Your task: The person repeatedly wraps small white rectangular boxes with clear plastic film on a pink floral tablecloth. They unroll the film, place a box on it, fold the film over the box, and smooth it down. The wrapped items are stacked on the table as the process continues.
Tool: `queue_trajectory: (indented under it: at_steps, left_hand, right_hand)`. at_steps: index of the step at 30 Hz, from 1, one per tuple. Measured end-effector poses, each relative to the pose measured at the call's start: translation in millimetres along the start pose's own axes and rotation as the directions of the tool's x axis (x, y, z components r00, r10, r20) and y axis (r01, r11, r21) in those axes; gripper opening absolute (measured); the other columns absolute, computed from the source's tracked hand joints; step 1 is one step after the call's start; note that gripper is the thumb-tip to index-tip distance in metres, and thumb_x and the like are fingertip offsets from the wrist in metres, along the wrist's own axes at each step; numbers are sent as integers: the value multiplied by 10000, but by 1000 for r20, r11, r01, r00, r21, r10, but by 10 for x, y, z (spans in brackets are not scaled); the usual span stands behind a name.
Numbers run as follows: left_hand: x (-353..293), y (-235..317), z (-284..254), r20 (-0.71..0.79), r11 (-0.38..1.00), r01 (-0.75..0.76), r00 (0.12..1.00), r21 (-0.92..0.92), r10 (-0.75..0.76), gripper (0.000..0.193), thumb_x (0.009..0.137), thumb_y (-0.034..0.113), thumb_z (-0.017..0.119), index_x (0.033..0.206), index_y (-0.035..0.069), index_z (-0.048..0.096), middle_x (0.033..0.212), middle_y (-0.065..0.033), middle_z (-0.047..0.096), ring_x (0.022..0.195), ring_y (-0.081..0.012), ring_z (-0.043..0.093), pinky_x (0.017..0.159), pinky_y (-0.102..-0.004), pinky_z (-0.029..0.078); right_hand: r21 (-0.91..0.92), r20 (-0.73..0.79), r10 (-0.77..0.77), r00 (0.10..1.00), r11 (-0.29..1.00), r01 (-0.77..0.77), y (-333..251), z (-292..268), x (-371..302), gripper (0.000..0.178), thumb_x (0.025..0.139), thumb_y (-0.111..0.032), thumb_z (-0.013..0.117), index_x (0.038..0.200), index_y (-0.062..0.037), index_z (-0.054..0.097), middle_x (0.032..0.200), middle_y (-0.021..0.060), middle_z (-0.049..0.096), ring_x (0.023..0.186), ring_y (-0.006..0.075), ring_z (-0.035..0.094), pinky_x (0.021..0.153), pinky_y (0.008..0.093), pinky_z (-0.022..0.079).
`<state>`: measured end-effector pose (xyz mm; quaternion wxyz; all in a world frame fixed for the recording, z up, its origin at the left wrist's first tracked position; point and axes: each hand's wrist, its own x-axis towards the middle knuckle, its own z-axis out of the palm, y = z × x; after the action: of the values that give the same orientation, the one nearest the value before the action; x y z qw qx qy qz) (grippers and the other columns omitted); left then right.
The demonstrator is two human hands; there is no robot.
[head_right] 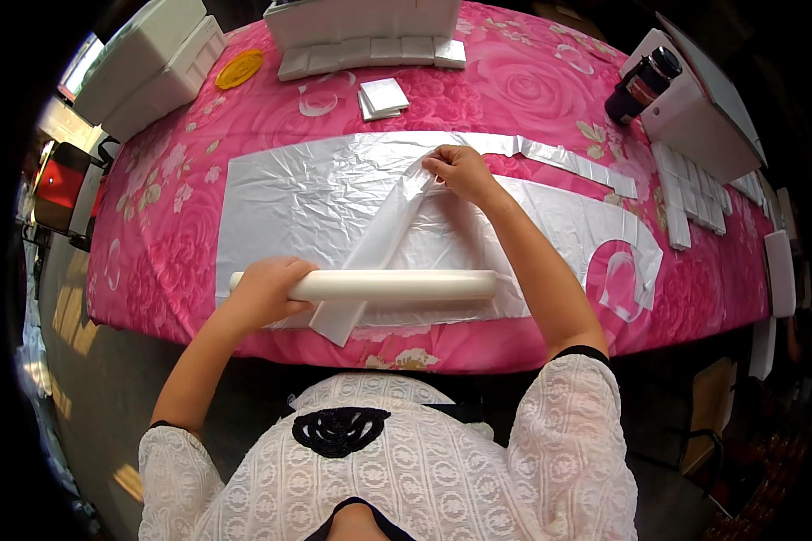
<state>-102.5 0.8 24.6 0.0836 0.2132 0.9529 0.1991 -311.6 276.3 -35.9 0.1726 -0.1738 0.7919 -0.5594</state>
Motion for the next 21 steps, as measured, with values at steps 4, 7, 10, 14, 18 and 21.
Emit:
queue_trajectory:
  at_steps: [4, 7, 10, 14, 18, 21]
  left_hand:
    - [210, 33, 309, -315, 911, -391, 854, 135, 413, 430, 684, 321, 694, 1002, 51, 588, 953, -99, 583, 863, -280, 564, 775, -400, 453]
    - [92, 101, 530, -73, 889, -454, 886, 60, 457, 607, 740, 429, 612, 1138, -15, 498, 1171, -154, 501, 1089, -301, 476, 935, -403, 368]
    - [32, 187, 701, 53, 894, -439, 899, 96, 435, 817, 771, 572, 481, 1268, -66, 366, 1363, -222, 328, 1287, -337, 292, 1066, -429, 201]
    - [-99, 254, 787, 68, 913, -394, 919, 105, 389, 840, 768, 588, 461, 1279, -69, 348, 1373, -240, 296, 1300, -349, 259, 1070, -445, 174]
    - [-157, 425, 893, 43, 946, -303, 953, 116, 300, 849, 762, 591, 462, 1284, -69, 345, 1375, -246, 287, 1309, -348, 239, 1072, -451, 158]
    - [-166, 521, 949, 23, 956, -270, 963, 118, 270, 847, 760, 578, 475, 1287, -71, 340, 1381, -249, 274, 1314, -348, 229, 1073, -454, 149]
  right_hand:
    - [-54, 45, 35, 998, 998, -33, -33, 35, 103, 170, 831, -196, 617, 835, -27, 641, 661, -25, 561, 586, 48, 471, 548, 213, 400]
    - [-141, 112, 103, 988, 986, -87, -10, -52, 183, 192, 835, -219, 609, 829, -30, 640, 656, -29, 555, 589, 44, 472, 556, 209, 403]
    - [-140, 64, 120, 991, 984, -110, -57, -89, 238, 201, 831, -210, 594, 867, -17, 635, 689, 14, 595, 617, 96, 534, 593, 244, 440]
    - [-415, -335, -77, 939, 907, -74, -205, 65, 99, 254, 808, -193, 579, 976, -4, 611, 891, 131, 630, 765, 264, 603, 721, 352, 472]
    - [-512, 73, -262, 962, 818, 261, -598, 570, -703, 306, 807, -257, 605, 1037, -55, 608, 1003, 140, 582, 915, 277, 559, 792, 355, 450]
    - [-631, 199, -326, 924, 679, 376, -477, 881, -1282, 430, 759, -193, 643, 1166, -95, 543, 1066, 103, 569, 953, 289, 539, 809, 375, 438]
